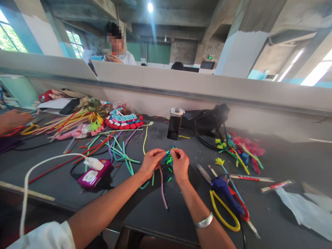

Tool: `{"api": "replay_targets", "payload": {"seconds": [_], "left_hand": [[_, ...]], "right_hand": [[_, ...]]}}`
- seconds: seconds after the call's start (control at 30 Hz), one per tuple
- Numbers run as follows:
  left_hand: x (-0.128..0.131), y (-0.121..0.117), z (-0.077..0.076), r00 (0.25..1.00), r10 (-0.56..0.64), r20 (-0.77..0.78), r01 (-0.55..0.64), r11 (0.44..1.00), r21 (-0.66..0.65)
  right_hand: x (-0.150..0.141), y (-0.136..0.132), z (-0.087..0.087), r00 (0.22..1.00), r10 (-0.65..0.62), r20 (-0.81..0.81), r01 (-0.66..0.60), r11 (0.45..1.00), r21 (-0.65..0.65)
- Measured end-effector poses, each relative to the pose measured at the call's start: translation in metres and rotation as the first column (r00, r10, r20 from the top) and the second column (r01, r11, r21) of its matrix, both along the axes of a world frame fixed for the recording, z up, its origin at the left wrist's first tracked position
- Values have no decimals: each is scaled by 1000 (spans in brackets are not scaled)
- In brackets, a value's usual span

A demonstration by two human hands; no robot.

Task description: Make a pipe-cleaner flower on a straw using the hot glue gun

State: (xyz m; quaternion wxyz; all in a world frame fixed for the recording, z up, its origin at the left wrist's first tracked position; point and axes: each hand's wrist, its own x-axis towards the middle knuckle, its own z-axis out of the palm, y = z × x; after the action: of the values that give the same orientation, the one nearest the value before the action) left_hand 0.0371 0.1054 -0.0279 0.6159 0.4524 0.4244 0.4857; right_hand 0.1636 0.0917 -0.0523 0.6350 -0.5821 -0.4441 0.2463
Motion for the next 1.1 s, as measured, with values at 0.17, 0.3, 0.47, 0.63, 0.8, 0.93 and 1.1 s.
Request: {"api": "replay_targets", "payload": {"seconds": [0.17, 0.3, 0.47, 0.63, 0.8, 0.93, 1.1], "left_hand": [[0, 3, -3, 1000, 3, 2, -3, 1000, 16], [-2, 6, -6, 996, -19, 87, 17, 1000, 22], [-4, 9, -8, 980, -42, 194, 43, 999, 4], [-5, 11, -10, 966, -65, 248, 63, 998, 17], [-6, 13, -10, 958, -85, 274, 84, 996, 16], [-8, 13, -11, 948, -130, 291, 126, 992, 32], [-8, 11, -9, 943, -162, 291, 157, 987, 42]], "right_hand": [[3, -3, 5, 999, -3, 42, 2, 999, 36], [12, -5, 11, 994, -74, 78, 68, 995, 79], [32, -10, 29, 951, -212, 227, 191, 975, 111], [70, -48, 49, 795, -204, 572, 269, 963, -30], [97, -128, 34, 392, -163, 905, 587, 802, -110], [101, -165, 14, 301, 26, 953, 718, 652, -244], [118, -164, 0, 346, 82, 935, 716, 620, -320]]}}
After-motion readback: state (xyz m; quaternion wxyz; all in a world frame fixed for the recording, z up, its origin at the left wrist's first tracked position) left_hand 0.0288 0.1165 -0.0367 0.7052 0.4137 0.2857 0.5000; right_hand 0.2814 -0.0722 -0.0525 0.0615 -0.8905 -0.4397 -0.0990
